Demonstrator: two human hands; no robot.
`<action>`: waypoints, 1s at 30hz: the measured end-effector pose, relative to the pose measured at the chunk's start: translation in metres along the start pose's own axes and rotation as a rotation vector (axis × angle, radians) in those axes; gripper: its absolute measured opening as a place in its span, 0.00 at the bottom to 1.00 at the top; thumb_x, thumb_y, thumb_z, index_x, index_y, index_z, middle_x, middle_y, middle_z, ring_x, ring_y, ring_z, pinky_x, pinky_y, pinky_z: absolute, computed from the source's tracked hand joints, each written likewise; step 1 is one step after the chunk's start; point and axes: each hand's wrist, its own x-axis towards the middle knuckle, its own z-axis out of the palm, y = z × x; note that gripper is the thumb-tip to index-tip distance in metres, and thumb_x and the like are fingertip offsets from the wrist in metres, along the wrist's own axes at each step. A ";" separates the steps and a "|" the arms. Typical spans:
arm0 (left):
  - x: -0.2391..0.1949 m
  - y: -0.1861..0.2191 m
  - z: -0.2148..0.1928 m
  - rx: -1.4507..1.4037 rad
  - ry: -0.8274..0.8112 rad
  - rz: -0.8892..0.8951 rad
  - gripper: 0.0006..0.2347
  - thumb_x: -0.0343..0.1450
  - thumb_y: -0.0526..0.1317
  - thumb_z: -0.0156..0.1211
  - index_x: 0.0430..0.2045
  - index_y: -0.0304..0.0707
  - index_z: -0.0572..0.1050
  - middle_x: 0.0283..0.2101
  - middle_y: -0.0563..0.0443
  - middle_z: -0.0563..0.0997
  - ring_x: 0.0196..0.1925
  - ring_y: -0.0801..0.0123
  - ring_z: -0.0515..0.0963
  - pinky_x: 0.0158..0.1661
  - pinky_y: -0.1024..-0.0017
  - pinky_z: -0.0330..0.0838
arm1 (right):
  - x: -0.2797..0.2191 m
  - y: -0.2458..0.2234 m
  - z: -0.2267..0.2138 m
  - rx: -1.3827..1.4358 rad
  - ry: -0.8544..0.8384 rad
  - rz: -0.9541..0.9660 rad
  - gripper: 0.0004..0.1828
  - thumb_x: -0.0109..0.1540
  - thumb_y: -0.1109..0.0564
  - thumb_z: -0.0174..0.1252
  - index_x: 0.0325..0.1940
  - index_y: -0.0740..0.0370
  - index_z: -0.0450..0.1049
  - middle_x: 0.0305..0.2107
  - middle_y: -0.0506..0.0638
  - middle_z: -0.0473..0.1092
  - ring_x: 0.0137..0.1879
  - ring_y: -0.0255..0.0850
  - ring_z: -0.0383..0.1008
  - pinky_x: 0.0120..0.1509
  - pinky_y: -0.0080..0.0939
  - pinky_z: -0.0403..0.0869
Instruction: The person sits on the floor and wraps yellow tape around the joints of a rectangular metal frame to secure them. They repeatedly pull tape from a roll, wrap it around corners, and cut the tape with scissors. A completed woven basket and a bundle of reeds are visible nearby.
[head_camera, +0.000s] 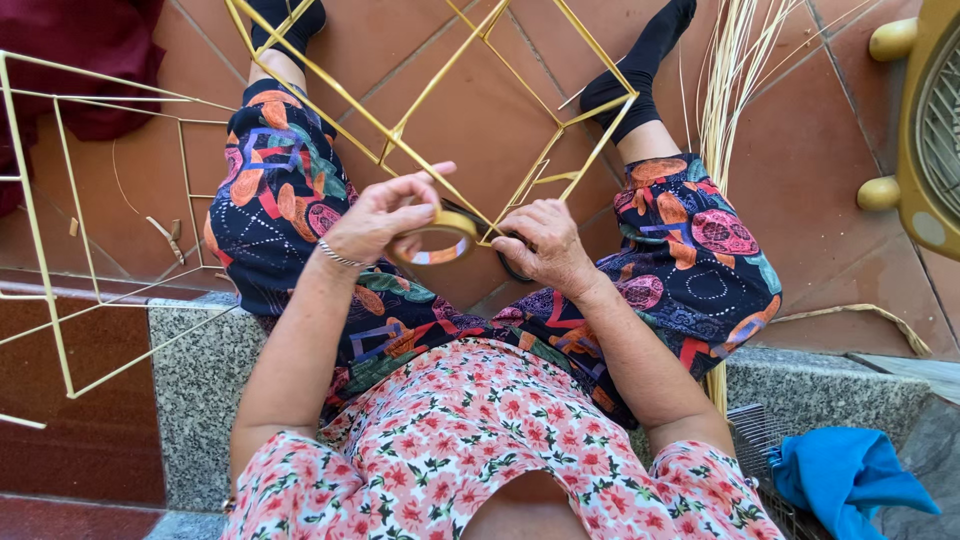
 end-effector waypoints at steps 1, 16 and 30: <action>0.006 -0.003 0.006 -0.004 0.046 -0.004 0.03 0.74 0.34 0.58 0.36 0.33 0.74 0.64 0.49 0.75 0.17 0.87 0.66 0.21 0.83 0.67 | -0.001 -0.001 0.002 0.029 0.010 0.007 0.13 0.60 0.56 0.72 0.45 0.55 0.77 0.42 0.46 0.76 0.48 0.45 0.75 0.62 0.45 0.67; 0.057 -0.014 0.005 0.092 0.216 0.103 0.06 0.73 0.39 0.61 0.35 0.36 0.75 0.49 0.55 0.79 0.19 0.85 0.70 0.17 0.82 0.65 | -0.015 0.042 0.005 1.180 0.187 1.001 0.25 0.64 0.57 0.55 0.63 0.63 0.58 0.40 0.61 0.77 0.45 0.53 0.82 0.45 0.53 0.81; -0.211 0.071 0.007 1.407 1.263 0.598 0.03 0.80 0.32 0.68 0.38 0.35 0.79 0.73 0.30 0.59 0.43 0.61 0.87 0.38 0.71 0.83 | 0.026 0.056 -0.008 1.357 0.406 0.772 0.13 0.71 0.59 0.55 0.60 0.56 0.65 0.34 0.58 0.76 0.22 0.36 0.65 0.23 0.29 0.59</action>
